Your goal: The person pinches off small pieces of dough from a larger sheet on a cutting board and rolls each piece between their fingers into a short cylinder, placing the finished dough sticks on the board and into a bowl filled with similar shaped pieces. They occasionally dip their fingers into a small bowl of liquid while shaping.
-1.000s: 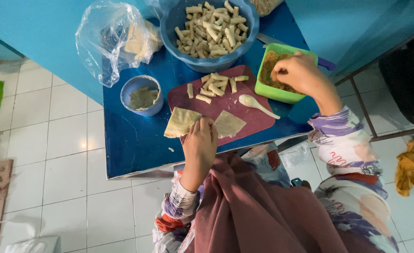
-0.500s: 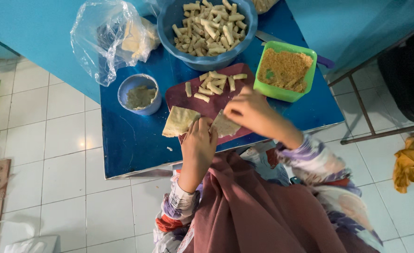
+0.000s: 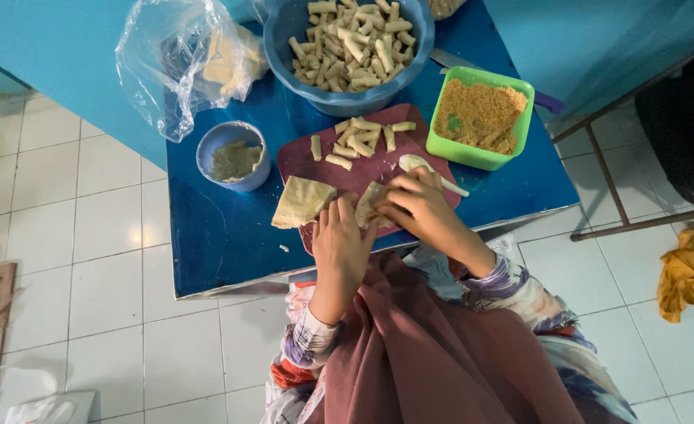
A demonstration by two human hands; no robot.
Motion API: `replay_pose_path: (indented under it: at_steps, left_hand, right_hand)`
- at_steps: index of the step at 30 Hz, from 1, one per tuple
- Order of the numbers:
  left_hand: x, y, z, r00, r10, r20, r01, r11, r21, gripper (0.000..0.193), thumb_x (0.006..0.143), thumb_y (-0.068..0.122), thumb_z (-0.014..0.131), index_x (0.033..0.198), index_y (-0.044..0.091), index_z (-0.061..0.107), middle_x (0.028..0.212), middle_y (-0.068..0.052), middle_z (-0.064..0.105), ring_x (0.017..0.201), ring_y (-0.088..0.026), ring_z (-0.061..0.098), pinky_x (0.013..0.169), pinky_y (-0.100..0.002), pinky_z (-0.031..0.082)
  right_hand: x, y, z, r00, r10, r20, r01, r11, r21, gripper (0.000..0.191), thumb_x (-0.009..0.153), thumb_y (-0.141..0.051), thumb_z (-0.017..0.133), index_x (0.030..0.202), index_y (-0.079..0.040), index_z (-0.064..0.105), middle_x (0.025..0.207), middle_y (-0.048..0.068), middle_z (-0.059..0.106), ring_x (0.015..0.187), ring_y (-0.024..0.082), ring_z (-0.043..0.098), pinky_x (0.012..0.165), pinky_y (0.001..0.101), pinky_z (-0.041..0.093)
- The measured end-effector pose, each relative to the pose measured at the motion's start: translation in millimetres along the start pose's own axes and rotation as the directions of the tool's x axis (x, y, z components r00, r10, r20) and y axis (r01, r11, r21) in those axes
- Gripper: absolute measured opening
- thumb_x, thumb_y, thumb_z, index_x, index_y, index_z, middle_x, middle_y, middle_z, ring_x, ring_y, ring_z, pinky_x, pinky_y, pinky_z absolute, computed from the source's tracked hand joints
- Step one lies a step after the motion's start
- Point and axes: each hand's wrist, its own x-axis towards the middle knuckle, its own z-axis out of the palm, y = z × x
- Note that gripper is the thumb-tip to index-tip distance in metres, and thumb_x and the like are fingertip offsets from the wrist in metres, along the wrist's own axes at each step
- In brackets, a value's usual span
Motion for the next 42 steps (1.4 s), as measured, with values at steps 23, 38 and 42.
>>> replay_pose_path:
  at_steps: [23, 38, 42]
  left_hand:
    - [-3.9, 11.8, -10.6, 0.999, 0.048, 0.014, -0.043, 0.963, -0.267, 0.011, 0.098, 0.014, 0.062, 0.107, 0.009, 0.067, 0.102, -0.011, 0.068, 0.093, -0.034, 0.067, 0.074, -0.043, 0.054]
    - [-1.9, 10.8, -1.2, 0.998, 0.053, -0.023, -0.056, 0.987, -0.148, 0.016, 0.095, 0.015, 0.066, 0.11, 0.011, 0.062, 0.1, -0.007, 0.068, 0.092, -0.031, 0.067, 0.073, -0.043, 0.054]
    - [-3.7, 9.3, 1.2, 0.993, 0.104, -0.058, -0.109, 0.99, -0.092, 0.016, 0.095, 0.014, 0.066, 0.11, 0.011, 0.061, 0.097, -0.007, 0.068, 0.089, -0.031, 0.066, 0.073, -0.044, 0.054]
  right_hand:
    - [-2.3, -12.8, -15.1, 0.99, 0.137, -0.031, -0.139, 0.928, -0.345, 0.016, 0.086, -0.017, 0.077, 0.096, -0.013, 0.065, 0.098, 0.006, 0.059, 0.098, 0.03, 0.051, 0.08, 0.044, 0.037]
    - [-2.1, -26.8, -7.0, 0.982, 0.18, -0.057, -0.164, 0.963, 0.214, 0.019, 0.094, 0.002, 0.065, 0.111, -0.003, 0.059, 0.097, 0.014, 0.072, 0.088, 0.035, 0.071, 0.072, 0.0396, 0.053]
    - [-6.8, -25.6, -2.7, 0.954, 0.299, -0.036, -0.277, 0.918, 0.285, 0.016, 0.096, 0.003, 0.063, 0.11, -0.003, 0.059, 0.099, 0.013, 0.071, 0.087, 0.028, 0.073, 0.069, 0.0353, 0.054]
